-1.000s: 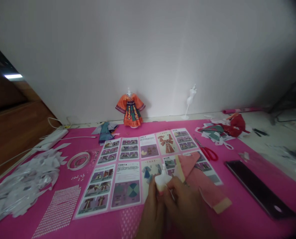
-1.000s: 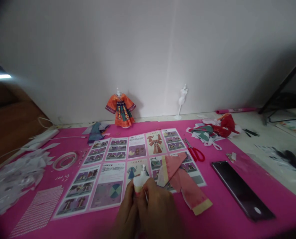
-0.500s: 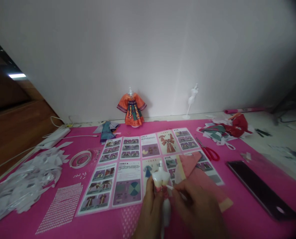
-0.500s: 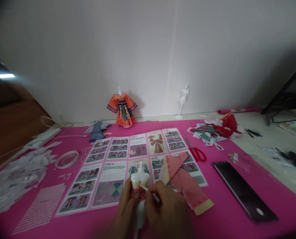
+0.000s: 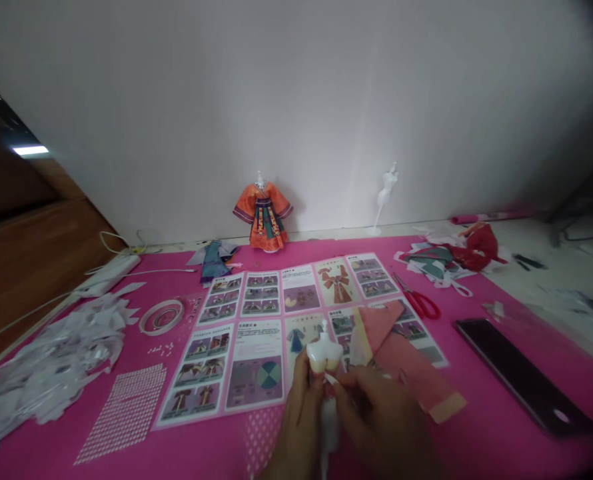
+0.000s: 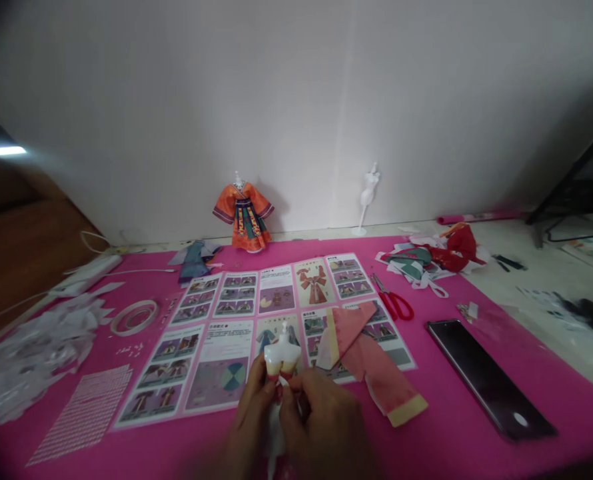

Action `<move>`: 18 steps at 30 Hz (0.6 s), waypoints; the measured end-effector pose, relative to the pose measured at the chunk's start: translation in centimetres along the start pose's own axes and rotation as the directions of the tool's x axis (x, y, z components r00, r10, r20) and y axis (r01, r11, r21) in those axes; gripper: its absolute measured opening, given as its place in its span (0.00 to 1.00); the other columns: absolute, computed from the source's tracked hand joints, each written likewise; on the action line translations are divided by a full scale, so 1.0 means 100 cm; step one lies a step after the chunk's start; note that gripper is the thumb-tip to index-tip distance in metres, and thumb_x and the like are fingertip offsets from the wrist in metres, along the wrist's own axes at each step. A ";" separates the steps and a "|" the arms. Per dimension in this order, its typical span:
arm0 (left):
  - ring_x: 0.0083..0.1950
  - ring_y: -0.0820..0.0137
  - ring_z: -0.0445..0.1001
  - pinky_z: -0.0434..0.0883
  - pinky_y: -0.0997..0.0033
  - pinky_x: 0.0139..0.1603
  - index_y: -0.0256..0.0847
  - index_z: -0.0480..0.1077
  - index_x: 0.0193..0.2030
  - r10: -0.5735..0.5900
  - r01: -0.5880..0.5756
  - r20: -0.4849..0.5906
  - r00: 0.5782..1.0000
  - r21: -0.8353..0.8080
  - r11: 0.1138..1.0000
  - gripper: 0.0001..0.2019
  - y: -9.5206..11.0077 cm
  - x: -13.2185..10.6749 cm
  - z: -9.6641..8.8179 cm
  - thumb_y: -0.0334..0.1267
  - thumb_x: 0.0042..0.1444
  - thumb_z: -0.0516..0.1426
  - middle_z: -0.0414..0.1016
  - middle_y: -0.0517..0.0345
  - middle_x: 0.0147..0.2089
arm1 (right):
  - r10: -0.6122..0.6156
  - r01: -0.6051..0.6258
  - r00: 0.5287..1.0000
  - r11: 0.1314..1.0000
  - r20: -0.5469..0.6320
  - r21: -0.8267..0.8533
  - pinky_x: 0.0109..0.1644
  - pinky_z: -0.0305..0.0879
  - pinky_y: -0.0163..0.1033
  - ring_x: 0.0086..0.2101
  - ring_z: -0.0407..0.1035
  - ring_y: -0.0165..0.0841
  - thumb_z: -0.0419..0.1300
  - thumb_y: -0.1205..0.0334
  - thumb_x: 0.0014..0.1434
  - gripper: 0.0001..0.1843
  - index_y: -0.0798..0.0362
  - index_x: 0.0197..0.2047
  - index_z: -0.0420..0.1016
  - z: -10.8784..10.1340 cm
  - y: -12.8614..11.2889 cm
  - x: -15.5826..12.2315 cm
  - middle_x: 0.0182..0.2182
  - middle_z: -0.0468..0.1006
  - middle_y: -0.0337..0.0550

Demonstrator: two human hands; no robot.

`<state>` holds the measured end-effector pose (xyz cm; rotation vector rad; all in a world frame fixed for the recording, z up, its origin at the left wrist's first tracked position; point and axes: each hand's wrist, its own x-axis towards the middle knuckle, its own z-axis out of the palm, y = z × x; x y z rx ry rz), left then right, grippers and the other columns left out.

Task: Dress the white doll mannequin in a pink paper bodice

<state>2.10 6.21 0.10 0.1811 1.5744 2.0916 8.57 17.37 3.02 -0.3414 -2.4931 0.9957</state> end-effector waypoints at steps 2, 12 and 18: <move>0.71 0.54 0.48 0.49 0.58 0.67 0.41 0.64 0.59 -0.014 0.014 -0.018 1.000 0.016 1.000 0.24 -0.003 0.001 -0.001 0.45 0.56 0.57 0.61 0.48 0.66 | 0.019 -0.019 1.000 1.000 -0.020 -0.005 0.26 0.55 0.32 0.20 0.67 0.28 0.55 0.62 0.59 0.10 0.51 0.27 0.72 0.000 -0.001 -0.001 0.19 0.73 0.34; 0.68 0.56 0.55 0.54 0.62 0.64 0.44 0.61 0.59 -0.045 0.047 0.058 0.997 -0.049 0.998 0.23 0.002 0.001 0.003 0.43 0.57 0.56 0.63 0.50 0.65 | 0.052 -0.053 0.999 0.997 0.008 0.051 0.26 0.55 0.33 0.21 0.67 0.29 0.54 0.61 0.59 0.11 0.52 0.27 0.72 0.007 -0.001 -0.004 0.20 0.73 0.36; 0.67 0.58 0.57 0.55 0.62 0.65 0.45 0.62 0.60 -0.025 0.033 0.067 0.997 -0.121 0.992 0.24 -0.003 0.007 0.003 0.42 0.56 0.57 0.63 0.52 0.64 | -0.100 0.095 0.993 0.992 -0.058 -0.086 0.25 0.53 0.34 0.21 0.67 0.30 0.50 0.63 0.60 0.13 0.53 0.26 0.70 0.017 -0.001 -0.001 0.20 0.72 0.38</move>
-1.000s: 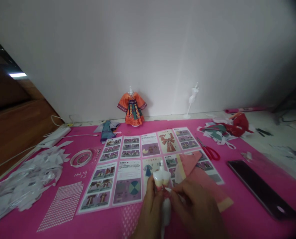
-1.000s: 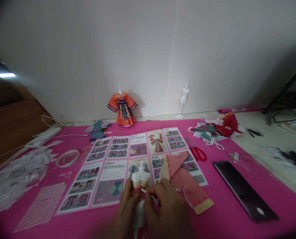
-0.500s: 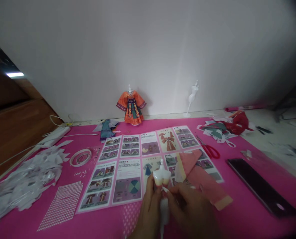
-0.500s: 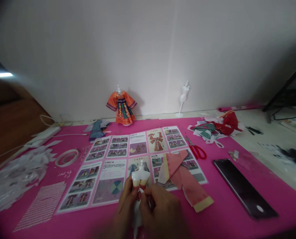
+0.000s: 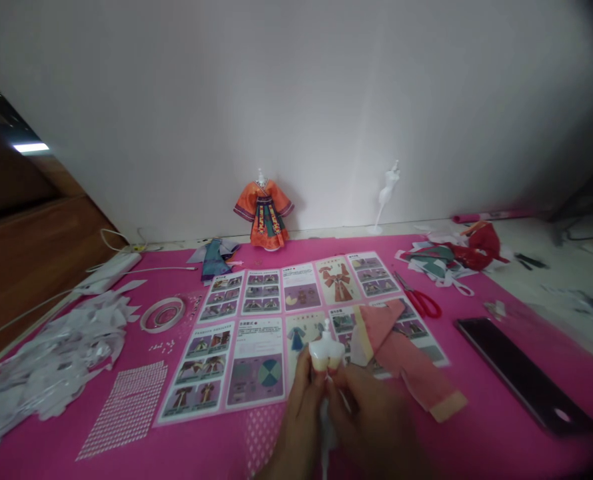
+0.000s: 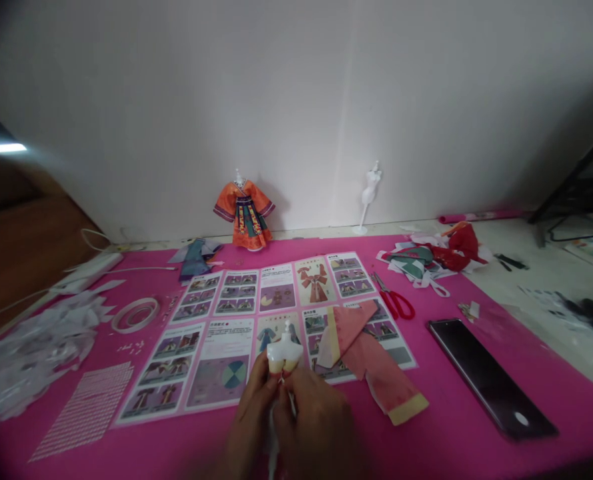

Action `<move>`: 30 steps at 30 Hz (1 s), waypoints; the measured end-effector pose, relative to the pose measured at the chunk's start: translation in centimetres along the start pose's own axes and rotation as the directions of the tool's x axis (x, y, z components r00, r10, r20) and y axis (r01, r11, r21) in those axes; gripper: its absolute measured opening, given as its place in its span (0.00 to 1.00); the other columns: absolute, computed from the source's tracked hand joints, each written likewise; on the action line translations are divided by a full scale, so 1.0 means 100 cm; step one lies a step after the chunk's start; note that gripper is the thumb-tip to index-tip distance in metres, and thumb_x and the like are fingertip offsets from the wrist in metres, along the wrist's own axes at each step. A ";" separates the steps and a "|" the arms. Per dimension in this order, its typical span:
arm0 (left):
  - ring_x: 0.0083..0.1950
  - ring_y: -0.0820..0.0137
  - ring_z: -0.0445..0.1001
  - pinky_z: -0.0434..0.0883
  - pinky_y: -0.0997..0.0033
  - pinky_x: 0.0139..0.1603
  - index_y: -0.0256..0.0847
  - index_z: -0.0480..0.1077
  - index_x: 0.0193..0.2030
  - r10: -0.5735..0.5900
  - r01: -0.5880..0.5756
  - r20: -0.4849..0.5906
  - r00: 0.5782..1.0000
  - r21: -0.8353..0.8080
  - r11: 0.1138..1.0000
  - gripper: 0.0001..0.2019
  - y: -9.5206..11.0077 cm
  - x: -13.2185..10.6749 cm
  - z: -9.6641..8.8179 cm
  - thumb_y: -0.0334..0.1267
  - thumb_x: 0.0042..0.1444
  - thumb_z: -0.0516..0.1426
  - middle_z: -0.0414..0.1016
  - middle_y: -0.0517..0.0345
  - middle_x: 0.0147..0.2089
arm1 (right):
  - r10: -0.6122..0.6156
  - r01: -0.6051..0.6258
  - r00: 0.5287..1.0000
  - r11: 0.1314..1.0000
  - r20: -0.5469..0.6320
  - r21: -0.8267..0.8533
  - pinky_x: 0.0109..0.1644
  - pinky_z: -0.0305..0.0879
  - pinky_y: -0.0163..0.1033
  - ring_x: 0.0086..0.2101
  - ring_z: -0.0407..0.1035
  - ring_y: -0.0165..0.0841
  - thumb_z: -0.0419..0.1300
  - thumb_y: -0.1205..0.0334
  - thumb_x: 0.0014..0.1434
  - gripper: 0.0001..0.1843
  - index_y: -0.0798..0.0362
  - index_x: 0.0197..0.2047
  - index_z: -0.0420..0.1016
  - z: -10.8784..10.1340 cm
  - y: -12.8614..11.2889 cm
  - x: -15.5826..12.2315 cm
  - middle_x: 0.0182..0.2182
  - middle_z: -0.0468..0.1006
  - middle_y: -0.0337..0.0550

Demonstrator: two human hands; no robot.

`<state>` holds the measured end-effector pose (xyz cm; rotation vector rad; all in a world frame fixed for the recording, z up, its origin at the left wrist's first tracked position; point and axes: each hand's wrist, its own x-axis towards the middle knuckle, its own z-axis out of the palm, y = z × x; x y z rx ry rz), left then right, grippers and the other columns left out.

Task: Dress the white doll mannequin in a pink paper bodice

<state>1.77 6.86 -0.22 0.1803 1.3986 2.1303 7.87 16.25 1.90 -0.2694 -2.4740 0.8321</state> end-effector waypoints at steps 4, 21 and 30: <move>0.65 0.58 0.60 0.59 0.63 0.62 0.47 0.61 0.62 0.016 -0.016 0.008 1.000 -0.017 1.000 0.24 0.000 0.002 0.000 0.41 0.58 0.57 0.66 0.52 0.63 | 0.023 -0.025 0.999 0.998 0.027 0.053 0.26 0.55 0.33 0.22 0.68 0.30 0.51 0.63 0.60 0.12 0.52 0.27 0.70 -0.004 0.005 0.002 0.21 0.73 0.37; 0.64 0.61 0.61 0.58 0.66 0.62 0.49 0.63 0.61 0.042 -0.042 0.003 0.999 -0.011 0.999 0.22 0.006 -0.002 0.005 0.45 0.61 0.54 0.67 0.56 0.62 | 0.140 -0.151 0.985 0.982 0.102 0.116 0.24 0.56 0.31 0.20 0.67 0.28 0.52 0.61 0.59 0.12 0.52 0.26 0.71 -0.007 0.007 -0.007 0.19 0.73 0.36; 0.68 0.58 0.55 0.53 0.64 0.66 0.45 0.61 0.62 0.015 -0.014 -0.080 0.997 0.018 1.000 0.25 0.006 -0.004 0.008 0.46 0.59 0.56 0.62 0.52 0.66 | -0.040 0.040 0.999 0.999 0.034 0.000 0.24 0.54 0.33 0.19 0.68 0.29 0.51 0.64 0.59 0.11 0.52 0.27 0.69 0.004 0.010 -0.004 0.19 0.72 0.36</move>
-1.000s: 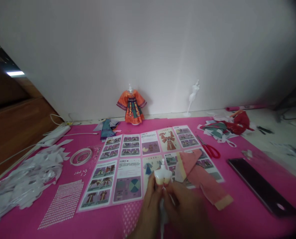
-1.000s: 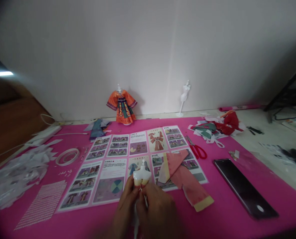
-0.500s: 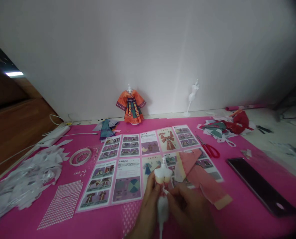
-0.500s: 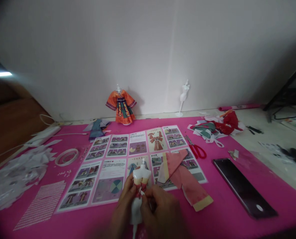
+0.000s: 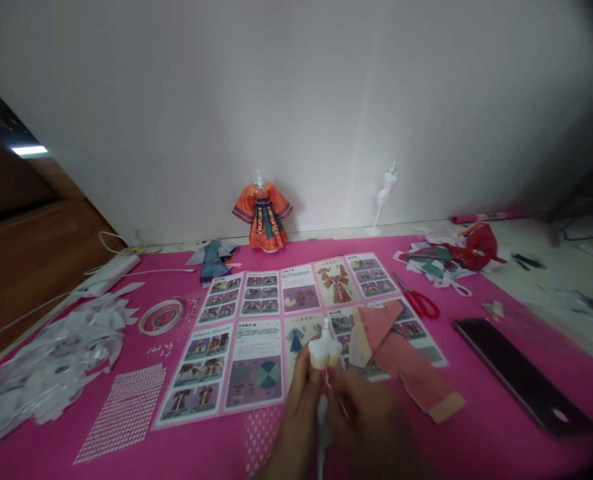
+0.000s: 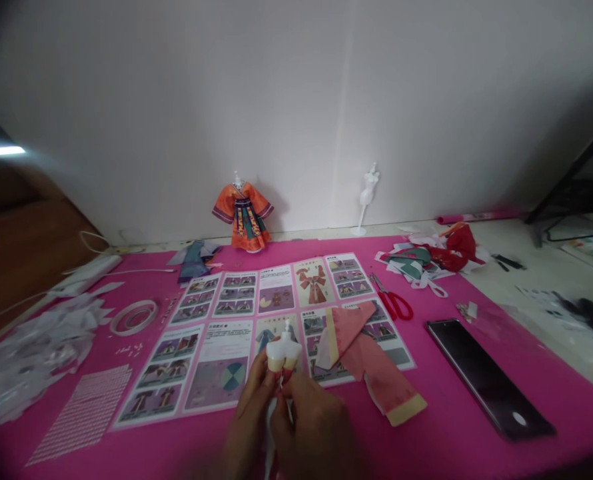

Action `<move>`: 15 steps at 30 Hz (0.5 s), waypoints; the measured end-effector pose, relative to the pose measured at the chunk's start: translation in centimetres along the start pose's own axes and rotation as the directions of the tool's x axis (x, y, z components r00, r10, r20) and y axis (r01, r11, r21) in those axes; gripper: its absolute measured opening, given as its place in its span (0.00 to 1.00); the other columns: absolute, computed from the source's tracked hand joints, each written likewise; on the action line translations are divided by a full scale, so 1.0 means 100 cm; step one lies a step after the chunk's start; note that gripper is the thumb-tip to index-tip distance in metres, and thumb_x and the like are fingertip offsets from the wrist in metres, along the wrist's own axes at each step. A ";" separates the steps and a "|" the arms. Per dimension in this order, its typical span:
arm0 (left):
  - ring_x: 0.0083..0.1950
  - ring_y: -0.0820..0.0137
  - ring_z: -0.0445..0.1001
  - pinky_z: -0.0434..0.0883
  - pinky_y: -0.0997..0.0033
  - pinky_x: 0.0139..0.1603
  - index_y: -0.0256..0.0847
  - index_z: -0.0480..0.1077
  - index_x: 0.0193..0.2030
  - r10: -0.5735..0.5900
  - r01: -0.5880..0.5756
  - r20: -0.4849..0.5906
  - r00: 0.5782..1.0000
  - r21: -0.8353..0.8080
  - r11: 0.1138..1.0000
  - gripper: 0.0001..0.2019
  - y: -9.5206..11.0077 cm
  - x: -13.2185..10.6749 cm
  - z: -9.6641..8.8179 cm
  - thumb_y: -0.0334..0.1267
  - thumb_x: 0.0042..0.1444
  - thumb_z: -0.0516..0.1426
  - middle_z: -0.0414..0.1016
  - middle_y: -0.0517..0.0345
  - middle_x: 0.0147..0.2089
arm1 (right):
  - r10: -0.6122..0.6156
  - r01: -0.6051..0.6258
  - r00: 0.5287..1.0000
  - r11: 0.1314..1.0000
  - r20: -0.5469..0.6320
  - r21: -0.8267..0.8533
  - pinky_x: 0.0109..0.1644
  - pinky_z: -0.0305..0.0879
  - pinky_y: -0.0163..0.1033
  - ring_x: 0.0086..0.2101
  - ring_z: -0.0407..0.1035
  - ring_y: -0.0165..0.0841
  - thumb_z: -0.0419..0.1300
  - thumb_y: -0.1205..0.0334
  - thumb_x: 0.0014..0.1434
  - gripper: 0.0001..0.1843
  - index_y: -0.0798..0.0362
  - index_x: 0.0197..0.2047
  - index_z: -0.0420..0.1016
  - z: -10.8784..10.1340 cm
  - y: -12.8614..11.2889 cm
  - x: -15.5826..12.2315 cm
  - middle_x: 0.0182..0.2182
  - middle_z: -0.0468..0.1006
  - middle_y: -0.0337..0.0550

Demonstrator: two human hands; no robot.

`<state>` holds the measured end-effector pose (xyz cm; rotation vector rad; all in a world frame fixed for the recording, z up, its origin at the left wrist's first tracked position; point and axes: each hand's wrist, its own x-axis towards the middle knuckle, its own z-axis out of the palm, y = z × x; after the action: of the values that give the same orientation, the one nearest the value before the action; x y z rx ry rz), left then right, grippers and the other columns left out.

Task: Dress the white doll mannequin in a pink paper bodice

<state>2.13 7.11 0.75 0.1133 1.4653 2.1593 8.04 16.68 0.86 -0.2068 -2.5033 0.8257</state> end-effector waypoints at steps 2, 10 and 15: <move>0.68 0.58 0.56 0.54 0.64 0.65 0.45 0.61 0.63 -0.012 0.012 0.008 1.000 -0.006 1.000 0.25 0.001 0.001 -0.001 0.46 0.59 0.56 0.63 0.52 0.65 | 0.044 -0.045 0.999 0.998 0.021 0.034 0.24 0.55 0.32 0.20 0.68 0.29 0.52 0.65 0.59 0.10 0.52 0.26 0.69 -0.001 0.001 0.003 0.19 0.73 0.36; 0.65 0.58 0.60 0.59 0.63 0.62 0.44 0.61 0.62 -0.075 0.072 -0.039 0.996 -0.088 0.994 0.27 -0.002 0.009 -0.008 0.44 0.57 0.59 0.66 0.50 0.63 | 0.138 -0.148 0.984 0.985 0.109 0.085 0.20 0.53 0.31 0.16 0.65 0.29 0.51 0.56 0.64 0.14 0.51 0.32 0.72 -0.011 0.002 0.001 0.15 0.71 0.33; 0.34 0.71 0.76 0.69 0.75 0.36 0.40 0.74 0.43 -0.174 0.174 0.031 0.984 -0.332 0.927 0.10 -0.002 0.008 -0.004 0.38 0.53 0.62 0.79 0.57 0.39 | 0.199 -0.218 0.961 0.973 0.194 0.081 0.23 0.57 0.32 0.21 0.72 0.32 0.48 0.53 0.65 0.15 0.49 0.38 0.73 -0.013 0.001 -0.004 0.21 0.77 0.37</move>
<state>1.40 7.19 0.19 -0.1317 1.0442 2.2217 9.00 17.29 1.55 -0.3815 -2.6342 1.1002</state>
